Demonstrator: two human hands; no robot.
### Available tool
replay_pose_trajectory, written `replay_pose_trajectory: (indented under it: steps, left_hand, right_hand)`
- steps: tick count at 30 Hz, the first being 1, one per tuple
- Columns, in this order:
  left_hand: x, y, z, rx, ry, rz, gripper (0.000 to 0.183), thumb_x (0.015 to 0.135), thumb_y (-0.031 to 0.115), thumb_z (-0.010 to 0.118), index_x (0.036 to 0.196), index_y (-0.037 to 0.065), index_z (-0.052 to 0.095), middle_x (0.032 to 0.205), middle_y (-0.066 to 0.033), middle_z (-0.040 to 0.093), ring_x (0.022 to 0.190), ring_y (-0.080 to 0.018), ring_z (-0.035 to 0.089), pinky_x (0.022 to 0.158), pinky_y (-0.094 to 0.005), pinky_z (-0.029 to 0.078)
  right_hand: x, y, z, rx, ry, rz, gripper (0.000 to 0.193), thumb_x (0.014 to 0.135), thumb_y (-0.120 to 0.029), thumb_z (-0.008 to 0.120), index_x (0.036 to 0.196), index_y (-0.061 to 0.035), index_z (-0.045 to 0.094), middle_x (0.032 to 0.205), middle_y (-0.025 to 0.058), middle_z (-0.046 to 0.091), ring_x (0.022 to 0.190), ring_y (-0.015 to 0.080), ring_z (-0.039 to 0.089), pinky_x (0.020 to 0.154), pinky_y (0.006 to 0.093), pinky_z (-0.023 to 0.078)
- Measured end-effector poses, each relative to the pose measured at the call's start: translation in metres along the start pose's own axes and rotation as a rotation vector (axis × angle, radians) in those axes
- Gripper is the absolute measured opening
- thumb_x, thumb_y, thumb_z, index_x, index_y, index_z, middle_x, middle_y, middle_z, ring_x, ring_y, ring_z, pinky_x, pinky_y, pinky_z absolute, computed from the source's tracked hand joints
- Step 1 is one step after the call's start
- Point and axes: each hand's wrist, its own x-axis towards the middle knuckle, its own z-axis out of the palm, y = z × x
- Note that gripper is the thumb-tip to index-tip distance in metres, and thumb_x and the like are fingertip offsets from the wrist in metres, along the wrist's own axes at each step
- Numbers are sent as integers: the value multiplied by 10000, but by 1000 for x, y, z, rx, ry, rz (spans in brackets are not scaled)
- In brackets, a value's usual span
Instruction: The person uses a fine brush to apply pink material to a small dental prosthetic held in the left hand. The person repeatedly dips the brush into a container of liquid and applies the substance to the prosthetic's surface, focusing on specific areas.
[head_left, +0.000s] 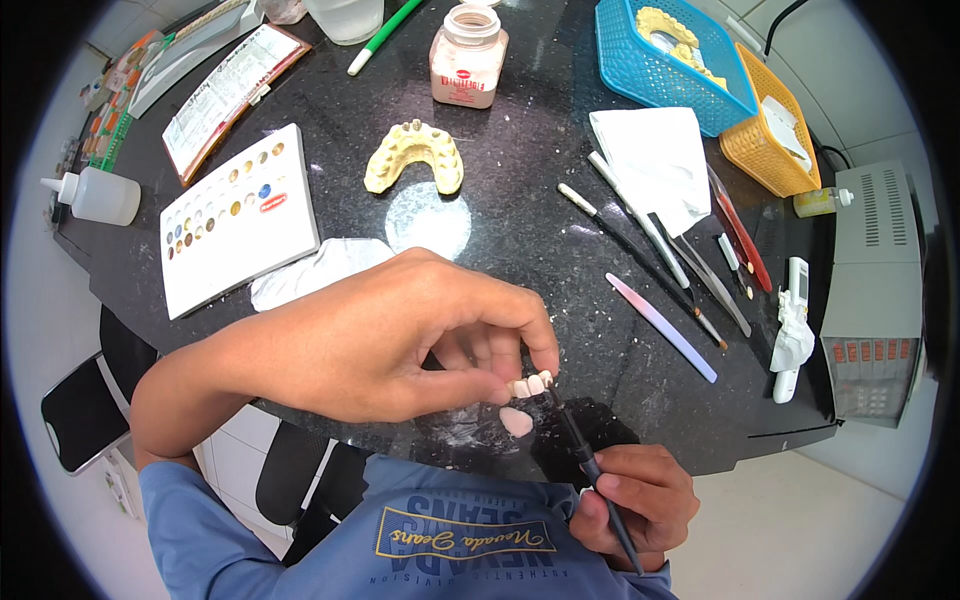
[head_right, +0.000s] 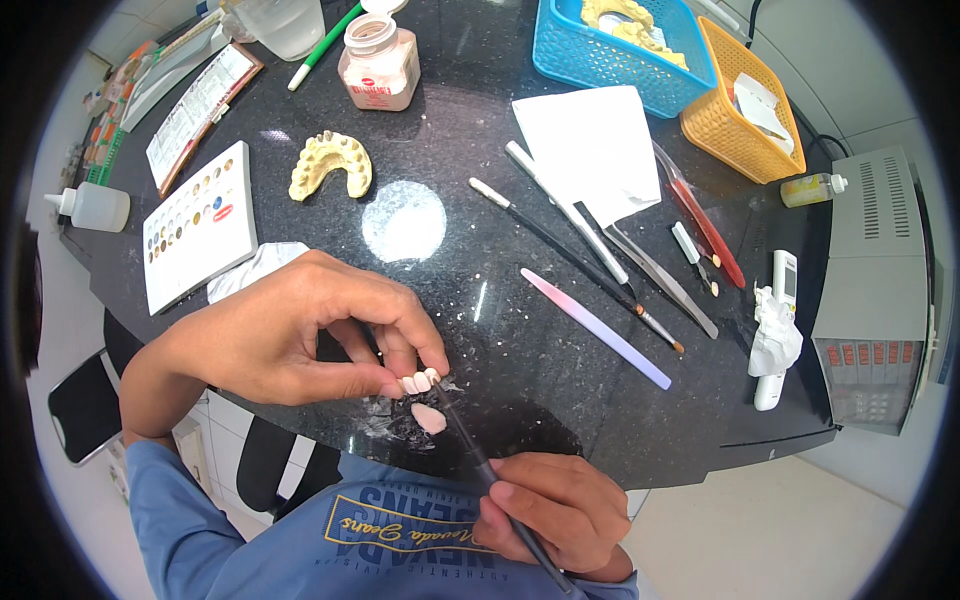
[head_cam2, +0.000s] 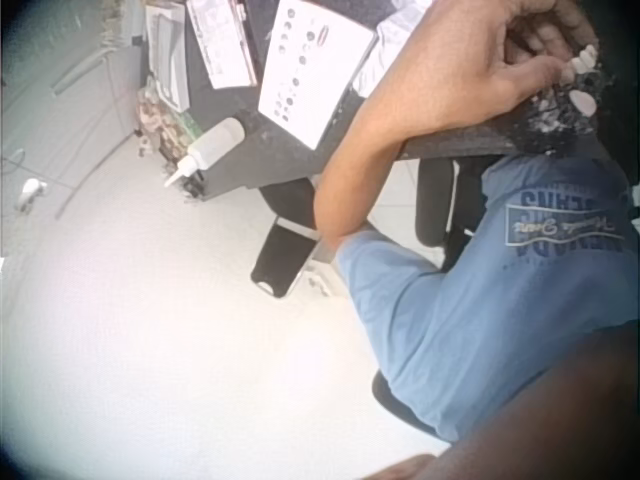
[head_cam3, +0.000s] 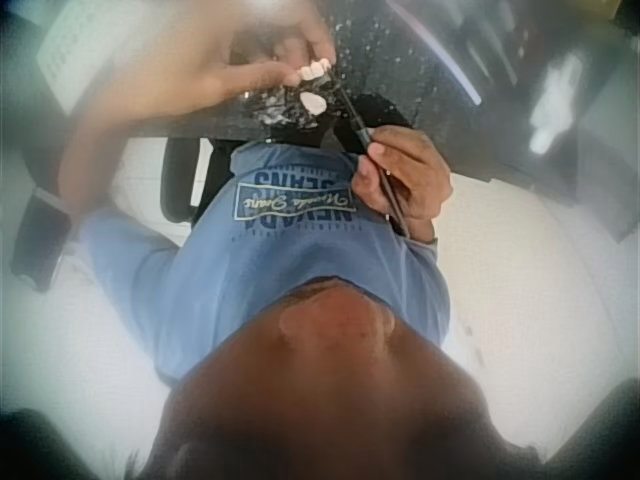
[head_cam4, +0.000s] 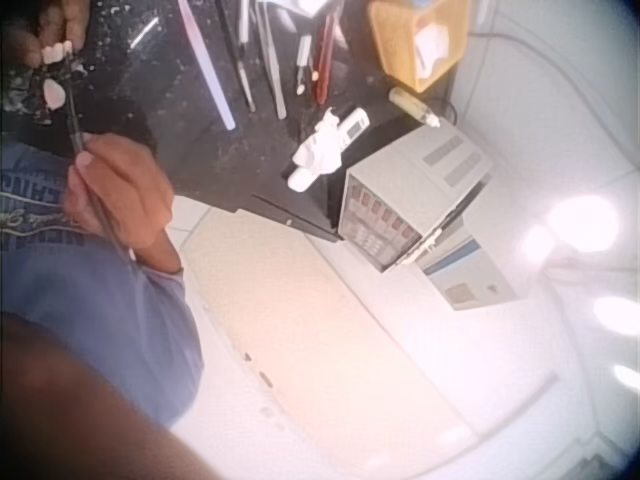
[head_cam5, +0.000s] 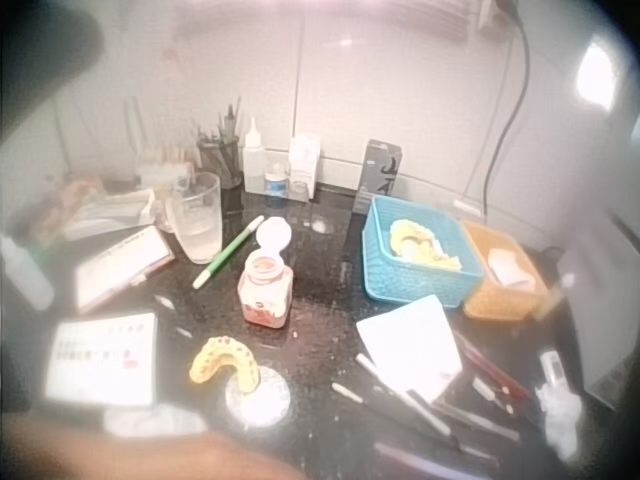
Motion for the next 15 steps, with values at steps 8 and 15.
replay_pose_trajectory:
  steps: [8,15]
  left_hand:
    - [0,0,0,0,-3,6,281,799,-83,681,1066,4,682,988,-95,689,835,-146,689,722,-268,617]
    - [0,1,0,10,-3,4,280,800,-79,683,1067,9,683,988,-98,687,837,-144,688,729,-267,618]
  right_hand:
    - [1,1,-1,1,-11,-10,285,683,-41,818,912,-9,652,801,163,690,645,258,697,541,290,562]
    - [0,1,-1,1,-12,-8,288,679,-41,818,910,-10,649,809,165,691,646,256,696,543,290,563]
